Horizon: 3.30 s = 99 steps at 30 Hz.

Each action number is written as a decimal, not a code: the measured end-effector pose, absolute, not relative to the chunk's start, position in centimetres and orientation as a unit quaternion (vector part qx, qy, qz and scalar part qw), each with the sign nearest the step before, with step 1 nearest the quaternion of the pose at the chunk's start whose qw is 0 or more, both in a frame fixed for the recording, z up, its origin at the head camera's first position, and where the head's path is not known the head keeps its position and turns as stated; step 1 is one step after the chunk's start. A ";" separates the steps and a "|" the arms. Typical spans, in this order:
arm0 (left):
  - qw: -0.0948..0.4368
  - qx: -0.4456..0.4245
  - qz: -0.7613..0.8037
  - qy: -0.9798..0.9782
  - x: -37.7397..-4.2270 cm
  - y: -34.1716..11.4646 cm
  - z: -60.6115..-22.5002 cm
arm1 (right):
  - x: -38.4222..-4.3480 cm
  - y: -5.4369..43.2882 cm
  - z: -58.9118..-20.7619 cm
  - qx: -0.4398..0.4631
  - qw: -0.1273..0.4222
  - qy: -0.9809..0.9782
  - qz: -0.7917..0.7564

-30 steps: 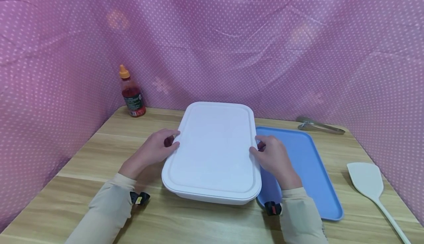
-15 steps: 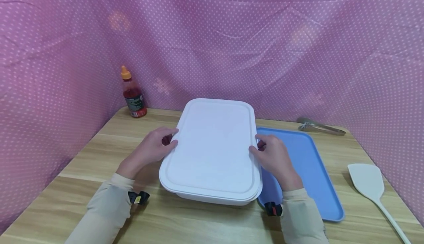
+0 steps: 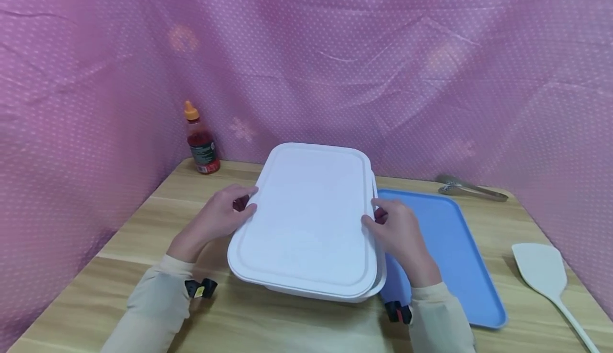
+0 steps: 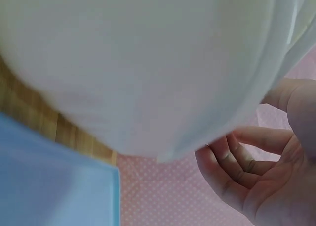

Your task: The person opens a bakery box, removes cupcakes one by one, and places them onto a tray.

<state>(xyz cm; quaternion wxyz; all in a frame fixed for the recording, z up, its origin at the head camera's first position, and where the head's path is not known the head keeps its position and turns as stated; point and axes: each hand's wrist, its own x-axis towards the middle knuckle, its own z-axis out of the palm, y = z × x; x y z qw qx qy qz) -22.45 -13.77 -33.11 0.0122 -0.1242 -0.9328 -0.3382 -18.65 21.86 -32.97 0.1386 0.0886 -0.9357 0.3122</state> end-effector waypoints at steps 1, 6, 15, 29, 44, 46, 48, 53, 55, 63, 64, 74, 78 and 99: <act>0.012 -0.123 -0.337 -0.933 -22.3 -13.9 -33.0 | -18.4 21.7 -32.9 0.087 0.141 -0.935 0.314; 0.006 -0.123 -0.322 -0.939 -21.6 -15.1 -32.5 | -17.6 20.3 -32.5 0.076 0.148 -0.930 0.329; 0.027 -0.115 -0.313 -0.942 -20.3 -18.6 -32.3 | -17.0 16.4 -32.0 0.030 0.105 -0.934 0.341; 0.031 -0.094 -0.311 -0.945 -18.2 -23.8 -31.9 | -17.0 10.5 -32.6 0.020 0.098 -0.915 0.392; 0.049 -0.070 -0.271 -0.959 -16.8 -27.8 -32.8 | -17.1 6.0 -32.9 0.015 0.057 -0.902 0.428; 0.054 -0.075 -0.270 -0.959 -16.6 -28.3 -33.0 | -17.0 5.5 -33.0 0.010 0.051 -0.901 0.430; 0.058 -0.076 -0.266 -0.959 -16.5 -28.8 -33.2 | -17.0 5.0 -33.0 0.009 0.046 -0.900 0.433; 0.062 -0.065 -0.262 -0.961 -16.1 -30.0 -33.8 | -16.8 3.8 -33.0 0.013 0.032 -0.895 0.446; 0.066 -0.059 -0.263 -0.961 -15.9 -30.4 -34.0 | -16.8 3.4 -33.0 0.018 0.029 -0.893 0.449; 0.076 -0.063 -0.274 -0.957 -15.4 -32.0 -34.4 | -16.7 2.1 -33.0 0.025 0.019 -0.890 0.455; 0.077 -0.064 -0.274 -0.956 -15.3 -32.2 -34.4 | -16.7 1.9 -33.0 0.027 0.019 -0.889 0.456; 0.075 -0.050 -0.266 -0.960 -14.8 -34.3 -34.7 | -16.5 -0.1 -33.2 0.017 -0.006 -0.882 0.470; 0.066 -0.044 -0.264 -0.961 -14.8 -34.8 -34.8 | -16.3 -0.7 -33.5 0.029 0.000 -0.885 0.465; 0.018 -0.016 -0.253 -0.967 -15.1 -37.0 -34.2 | -13.7 -5.0 -33.6 0.041 0.022 -0.895 0.444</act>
